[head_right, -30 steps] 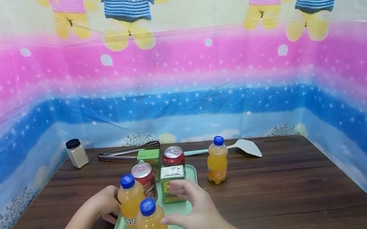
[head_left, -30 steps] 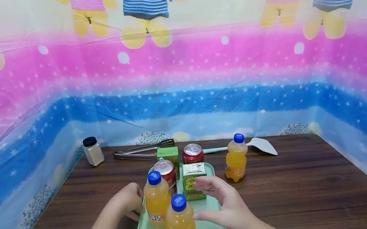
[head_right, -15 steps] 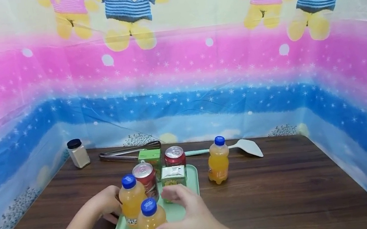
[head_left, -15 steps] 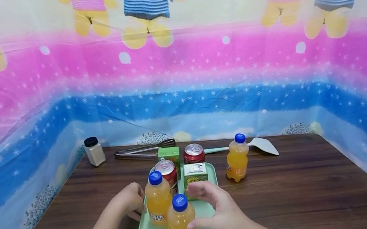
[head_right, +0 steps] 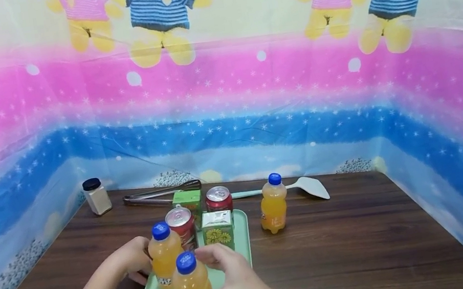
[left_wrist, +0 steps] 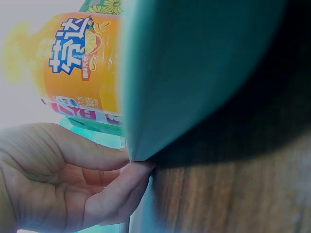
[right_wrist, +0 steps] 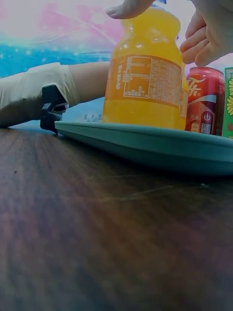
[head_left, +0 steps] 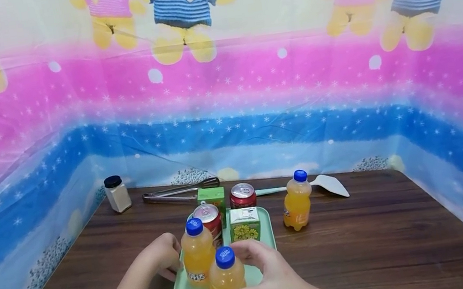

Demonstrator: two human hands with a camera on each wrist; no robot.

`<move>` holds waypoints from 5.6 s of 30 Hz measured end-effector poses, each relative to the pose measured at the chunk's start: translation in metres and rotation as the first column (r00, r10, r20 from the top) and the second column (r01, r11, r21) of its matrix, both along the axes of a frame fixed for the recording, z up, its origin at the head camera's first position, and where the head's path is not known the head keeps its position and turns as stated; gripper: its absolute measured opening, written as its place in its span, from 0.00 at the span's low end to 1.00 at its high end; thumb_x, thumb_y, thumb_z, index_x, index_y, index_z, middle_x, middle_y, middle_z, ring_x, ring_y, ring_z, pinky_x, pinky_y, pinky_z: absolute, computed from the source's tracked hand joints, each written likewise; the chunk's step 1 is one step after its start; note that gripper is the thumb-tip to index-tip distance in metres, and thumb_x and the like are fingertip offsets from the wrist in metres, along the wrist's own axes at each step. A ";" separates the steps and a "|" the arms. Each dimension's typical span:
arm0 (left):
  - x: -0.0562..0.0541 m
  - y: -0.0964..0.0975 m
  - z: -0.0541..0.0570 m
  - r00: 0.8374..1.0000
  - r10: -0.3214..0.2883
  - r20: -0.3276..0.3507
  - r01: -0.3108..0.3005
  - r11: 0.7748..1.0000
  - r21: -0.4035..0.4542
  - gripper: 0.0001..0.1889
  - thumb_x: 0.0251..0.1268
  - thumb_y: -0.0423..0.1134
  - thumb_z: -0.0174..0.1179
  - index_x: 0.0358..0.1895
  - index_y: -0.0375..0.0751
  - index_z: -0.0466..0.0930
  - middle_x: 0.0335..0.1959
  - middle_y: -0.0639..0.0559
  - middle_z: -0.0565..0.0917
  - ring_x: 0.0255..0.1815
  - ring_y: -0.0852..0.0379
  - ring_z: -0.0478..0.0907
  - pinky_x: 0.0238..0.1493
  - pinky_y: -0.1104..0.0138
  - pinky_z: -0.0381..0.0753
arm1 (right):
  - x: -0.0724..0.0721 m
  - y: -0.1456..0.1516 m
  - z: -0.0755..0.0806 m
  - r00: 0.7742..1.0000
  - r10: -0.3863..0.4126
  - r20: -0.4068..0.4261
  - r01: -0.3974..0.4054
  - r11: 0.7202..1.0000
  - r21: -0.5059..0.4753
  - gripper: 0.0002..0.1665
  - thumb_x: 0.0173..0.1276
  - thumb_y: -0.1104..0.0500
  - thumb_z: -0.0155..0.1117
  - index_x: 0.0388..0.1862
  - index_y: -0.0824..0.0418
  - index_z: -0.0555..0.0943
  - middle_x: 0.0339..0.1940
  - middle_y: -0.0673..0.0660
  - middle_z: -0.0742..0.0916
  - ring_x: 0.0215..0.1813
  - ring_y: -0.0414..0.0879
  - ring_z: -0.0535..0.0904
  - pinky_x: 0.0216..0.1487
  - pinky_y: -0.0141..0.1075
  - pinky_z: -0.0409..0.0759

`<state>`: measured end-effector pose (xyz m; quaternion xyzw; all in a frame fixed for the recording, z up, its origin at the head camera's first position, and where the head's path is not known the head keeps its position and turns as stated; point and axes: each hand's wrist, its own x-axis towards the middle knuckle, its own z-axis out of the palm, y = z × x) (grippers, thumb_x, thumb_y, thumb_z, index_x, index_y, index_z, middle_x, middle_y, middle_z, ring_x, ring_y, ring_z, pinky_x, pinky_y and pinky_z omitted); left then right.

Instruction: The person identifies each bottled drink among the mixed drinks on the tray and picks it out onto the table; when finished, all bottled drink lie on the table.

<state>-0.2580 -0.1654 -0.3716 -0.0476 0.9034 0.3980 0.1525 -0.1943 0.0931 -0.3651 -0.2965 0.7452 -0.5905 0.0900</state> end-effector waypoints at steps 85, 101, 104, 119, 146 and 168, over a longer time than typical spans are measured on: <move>0.001 -0.001 0.002 1.000 -0.012 -0.013 0.011 1.000 -0.021 0.12 0.47 0.17 0.62 0.32 0.30 0.70 0.28 0.42 0.75 0.25 0.49 0.77 0.23 0.60 0.84 | 0.024 0.056 0.015 0.990 -0.140 -0.006 0.139 0.987 -0.083 0.33 0.53 0.60 0.73 0.58 0.61 0.70 0.53 0.58 0.79 0.54 0.50 0.77 0.55 0.38 0.77; 0.001 -0.002 0.000 1.000 -0.012 -0.023 0.012 1.000 -0.007 0.12 0.47 0.17 0.61 0.31 0.31 0.70 0.28 0.42 0.74 0.25 0.49 0.77 0.23 0.60 0.84 | 0.008 0.073 0.015 0.920 -0.383 -0.079 0.380 0.923 -0.056 0.34 0.47 0.68 0.75 0.55 0.58 0.74 0.50 0.54 0.81 0.53 0.46 0.77 0.56 0.37 0.76; 0.002 -0.001 0.000 1.000 -0.014 -0.024 0.014 1.000 -0.007 0.12 0.47 0.17 0.61 0.32 0.30 0.70 0.28 0.42 0.75 0.25 0.49 0.77 0.23 0.60 0.84 | 0.003 0.077 0.013 0.899 -0.433 -0.065 0.429 0.901 -0.063 0.33 0.47 0.69 0.75 0.54 0.58 0.75 0.50 0.53 0.82 0.53 0.45 0.77 0.57 0.38 0.75; 0.002 0.001 0.001 0.999 -0.023 -0.025 0.022 1.000 -0.019 0.12 0.47 0.17 0.61 0.31 0.31 0.70 0.27 0.42 0.75 0.25 0.50 0.77 0.23 0.60 0.84 | -0.024 0.103 0.006 0.804 -0.588 -0.089 0.586 0.809 -0.047 0.33 0.49 0.66 0.75 0.54 0.60 0.73 0.51 0.57 0.81 0.52 0.48 0.78 0.52 0.38 0.79; 0.000 -0.001 -0.002 1.000 -0.017 -0.023 0.017 1.000 -0.002 0.12 0.45 0.16 0.61 0.30 0.31 0.69 0.27 0.42 0.74 0.25 0.49 0.77 0.23 0.60 0.84 | -0.053 0.118 -0.008 0.764 -0.638 -0.101 0.644 0.763 0.053 0.35 0.53 0.57 0.74 0.57 0.62 0.70 0.53 0.61 0.79 0.55 0.53 0.76 0.56 0.45 0.76; 0.000 0.000 0.001 1.000 -0.012 -0.026 0.012 1.000 -0.007 0.13 0.46 0.17 0.62 0.31 0.31 0.69 0.28 0.41 0.74 0.26 0.49 0.76 0.24 0.60 0.84 | -0.045 0.118 -0.004 0.742 -0.665 -0.087 0.670 0.738 0.081 0.38 0.50 0.54 0.76 0.58 0.61 0.70 0.54 0.60 0.79 0.56 0.53 0.75 0.56 0.46 0.76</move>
